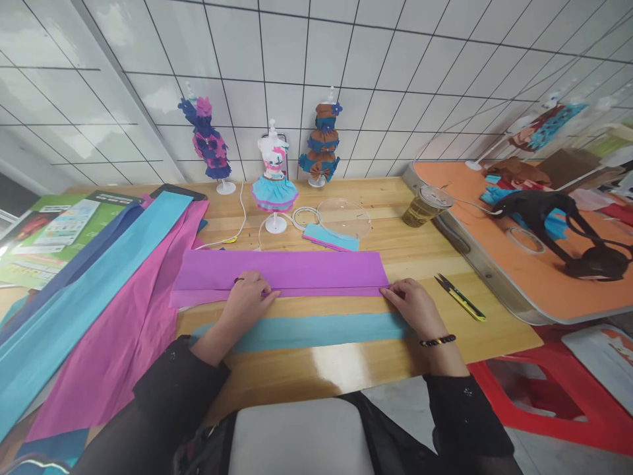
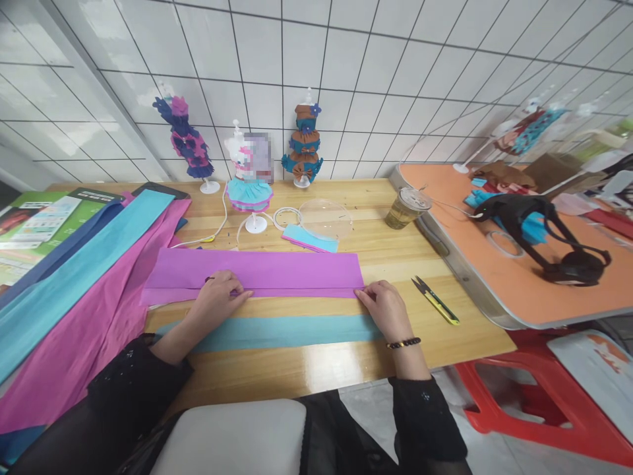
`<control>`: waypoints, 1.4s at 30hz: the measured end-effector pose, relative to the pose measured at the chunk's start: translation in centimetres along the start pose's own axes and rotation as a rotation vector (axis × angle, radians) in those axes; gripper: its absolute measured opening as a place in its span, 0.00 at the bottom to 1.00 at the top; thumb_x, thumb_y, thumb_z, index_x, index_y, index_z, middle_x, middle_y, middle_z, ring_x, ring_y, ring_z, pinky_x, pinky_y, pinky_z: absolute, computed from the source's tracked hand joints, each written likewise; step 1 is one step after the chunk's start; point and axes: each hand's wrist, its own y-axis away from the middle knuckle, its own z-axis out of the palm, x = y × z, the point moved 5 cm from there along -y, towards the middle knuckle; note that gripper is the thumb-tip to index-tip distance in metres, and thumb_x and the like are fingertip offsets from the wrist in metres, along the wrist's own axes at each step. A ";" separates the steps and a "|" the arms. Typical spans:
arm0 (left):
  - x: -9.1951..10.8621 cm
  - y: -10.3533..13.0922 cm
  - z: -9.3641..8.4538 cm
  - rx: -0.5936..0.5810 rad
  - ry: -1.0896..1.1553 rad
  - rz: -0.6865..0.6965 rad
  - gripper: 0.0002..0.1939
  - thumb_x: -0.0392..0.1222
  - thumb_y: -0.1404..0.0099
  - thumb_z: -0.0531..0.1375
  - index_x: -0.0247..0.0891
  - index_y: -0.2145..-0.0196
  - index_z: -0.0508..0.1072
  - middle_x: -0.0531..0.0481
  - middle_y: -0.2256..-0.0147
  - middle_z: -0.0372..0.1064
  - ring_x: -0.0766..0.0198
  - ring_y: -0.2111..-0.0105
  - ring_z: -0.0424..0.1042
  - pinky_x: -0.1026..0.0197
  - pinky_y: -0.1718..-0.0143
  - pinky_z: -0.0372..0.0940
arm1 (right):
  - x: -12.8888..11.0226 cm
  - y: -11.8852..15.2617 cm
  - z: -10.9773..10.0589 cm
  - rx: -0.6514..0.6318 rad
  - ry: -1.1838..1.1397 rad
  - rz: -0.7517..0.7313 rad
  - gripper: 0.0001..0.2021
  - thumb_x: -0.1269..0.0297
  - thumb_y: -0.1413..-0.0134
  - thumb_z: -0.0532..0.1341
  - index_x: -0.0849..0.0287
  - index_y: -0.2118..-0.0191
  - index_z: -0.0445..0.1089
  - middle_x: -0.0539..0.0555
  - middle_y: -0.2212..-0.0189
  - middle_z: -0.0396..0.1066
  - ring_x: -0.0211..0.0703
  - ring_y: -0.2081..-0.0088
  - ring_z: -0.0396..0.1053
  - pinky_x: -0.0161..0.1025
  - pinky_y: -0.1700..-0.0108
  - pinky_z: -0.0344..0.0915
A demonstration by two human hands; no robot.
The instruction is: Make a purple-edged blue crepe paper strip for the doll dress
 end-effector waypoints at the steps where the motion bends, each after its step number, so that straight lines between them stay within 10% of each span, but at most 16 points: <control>1: 0.0 0.0 0.0 -0.001 -0.009 0.001 0.13 0.48 0.41 0.55 0.38 0.79 0.67 0.49 0.72 0.61 0.59 0.66 0.61 0.57 0.63 0.57 | 0.1 0.0 0.0 -0.001 -0.001 0.007 0.19 0.48 0.50 0.54 0.57 0.79 0.66 0.55 0.76 0.66 0.44 0.71 0.64 0.41 0.67 0.59; 42: -0.3 -1.1 -0.4 -0.137 -0.013 0.045 0.13 0.50 0.44 0.58 0.38 0.78 0.68 0.48 0.72 0.64 0.58 0.67 0.64 0.58 0.65 0.58 | -0.1 -0.5 -0.2 -0.101 0.055 -0.059 0.21 0.46 0.50 0.53 0.56 0.82 0.63 0.53 0.79 0.65 0.43 0.73 0.64 0.40 0.69 0.59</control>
